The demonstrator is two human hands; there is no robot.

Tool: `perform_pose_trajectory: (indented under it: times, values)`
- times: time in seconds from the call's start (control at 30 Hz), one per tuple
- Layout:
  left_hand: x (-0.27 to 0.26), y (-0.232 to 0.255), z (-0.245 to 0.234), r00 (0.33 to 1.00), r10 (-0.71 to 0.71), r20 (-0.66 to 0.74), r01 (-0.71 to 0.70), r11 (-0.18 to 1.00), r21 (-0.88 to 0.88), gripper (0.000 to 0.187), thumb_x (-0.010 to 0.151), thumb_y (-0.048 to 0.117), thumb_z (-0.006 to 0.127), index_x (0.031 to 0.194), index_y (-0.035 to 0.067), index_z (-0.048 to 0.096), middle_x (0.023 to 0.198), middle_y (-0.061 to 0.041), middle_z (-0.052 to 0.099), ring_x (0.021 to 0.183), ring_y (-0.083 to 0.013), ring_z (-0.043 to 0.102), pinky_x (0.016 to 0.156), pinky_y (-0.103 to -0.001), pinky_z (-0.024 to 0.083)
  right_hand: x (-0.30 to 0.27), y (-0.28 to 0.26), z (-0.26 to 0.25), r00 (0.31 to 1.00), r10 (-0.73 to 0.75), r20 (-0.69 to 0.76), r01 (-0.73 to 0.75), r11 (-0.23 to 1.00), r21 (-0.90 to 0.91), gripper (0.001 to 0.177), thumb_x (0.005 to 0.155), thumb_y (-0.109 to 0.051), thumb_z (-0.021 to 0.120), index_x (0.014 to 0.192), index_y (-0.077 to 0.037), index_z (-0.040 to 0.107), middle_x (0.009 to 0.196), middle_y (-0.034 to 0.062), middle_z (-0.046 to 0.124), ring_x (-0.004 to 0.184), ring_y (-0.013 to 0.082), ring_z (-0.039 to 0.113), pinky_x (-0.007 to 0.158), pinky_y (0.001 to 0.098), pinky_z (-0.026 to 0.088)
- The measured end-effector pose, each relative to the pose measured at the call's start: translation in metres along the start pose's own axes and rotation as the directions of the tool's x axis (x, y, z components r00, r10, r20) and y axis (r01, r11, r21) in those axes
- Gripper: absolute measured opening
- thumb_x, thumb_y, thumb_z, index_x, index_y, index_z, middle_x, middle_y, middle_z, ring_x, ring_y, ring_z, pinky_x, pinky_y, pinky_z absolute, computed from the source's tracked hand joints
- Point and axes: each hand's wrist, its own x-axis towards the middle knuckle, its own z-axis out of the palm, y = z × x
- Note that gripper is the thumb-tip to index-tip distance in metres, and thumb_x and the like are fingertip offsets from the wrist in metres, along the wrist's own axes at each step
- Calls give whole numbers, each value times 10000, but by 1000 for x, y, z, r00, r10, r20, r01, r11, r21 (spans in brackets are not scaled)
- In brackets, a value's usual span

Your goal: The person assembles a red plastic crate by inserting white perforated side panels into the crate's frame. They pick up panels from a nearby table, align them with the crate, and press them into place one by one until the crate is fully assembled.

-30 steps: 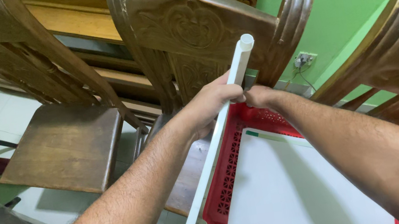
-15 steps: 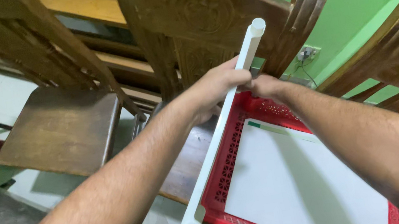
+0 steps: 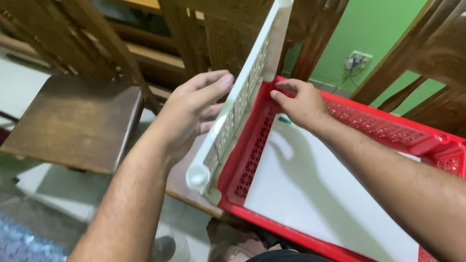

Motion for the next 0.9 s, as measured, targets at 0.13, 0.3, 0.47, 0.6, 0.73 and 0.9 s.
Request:
perform_pose_trajectory:
  times: [0.13,0.3,0.47,0.6,0.73,0.9]
  values:
    - [-45,-49,-12,991,84,-107,-109,960,-258,517,945,354,634,1351,36,594,1252,-97,717,1107,-174,702,926,-306,574,-48,7,16,996,-26,87,13,990,139,381,922,-255,730,1217,-13,725,1157,102,772,1084,178,723,946,314,555]
    - [-56,-143,-19,911,8,-413,-85,982,-169,370,1018,214,544,1325,40,655,1225,-151,701,992,-187,648,852,-337,501,-103,11,43,949,120,291,-188,958,216,404,897,-309,729,1208,-51,703,1139,76,763,1065,161,713,884,312,545]
    - [-69,-218,-23,910,148,-388,-128,989,78,511,825,-28,541,1320,46,644,1275,-77,730,1172,-170,681,984,-306,526,-142,4,70,895,209,394,-269,958,103,433,889,-376,727,1192,-66,732,1109,65,773,998,162,705,828,320,548]
    - [-88,-238,-19,918,172,-358,-79,962,262,542,786,32,740,1318,74,645,1214,-68,746,1149,-164,688,940,-312,542,-165,-4,91,889,176,422,-190,982,-9,396,889,-381,721,1150,-88,779,1022,48,792,912,143,689,809,323,554]
    - [-94,-237,-12,862,217,-458,-6,908,418,475,790,138,833,1249,121,710,1082,-59,797,1016,-143,759,892,-296,570,-178,-4,108,919,133,372,-133,991,-25,377,921,-409,688,1116,-105,794,959,36,813,876,114,704,835,299,553]
    - [-100,-228,-13,836,254,-486,-6,890,456,408,777,167,859,1174,150,769,987,-53,803,896,-153,767,832,-312,585,-177,1,123,901,301,312,-329,944,39,368,909,-368,722,1110,-71,804,1002,58,797,900,139,699,839,314,548]
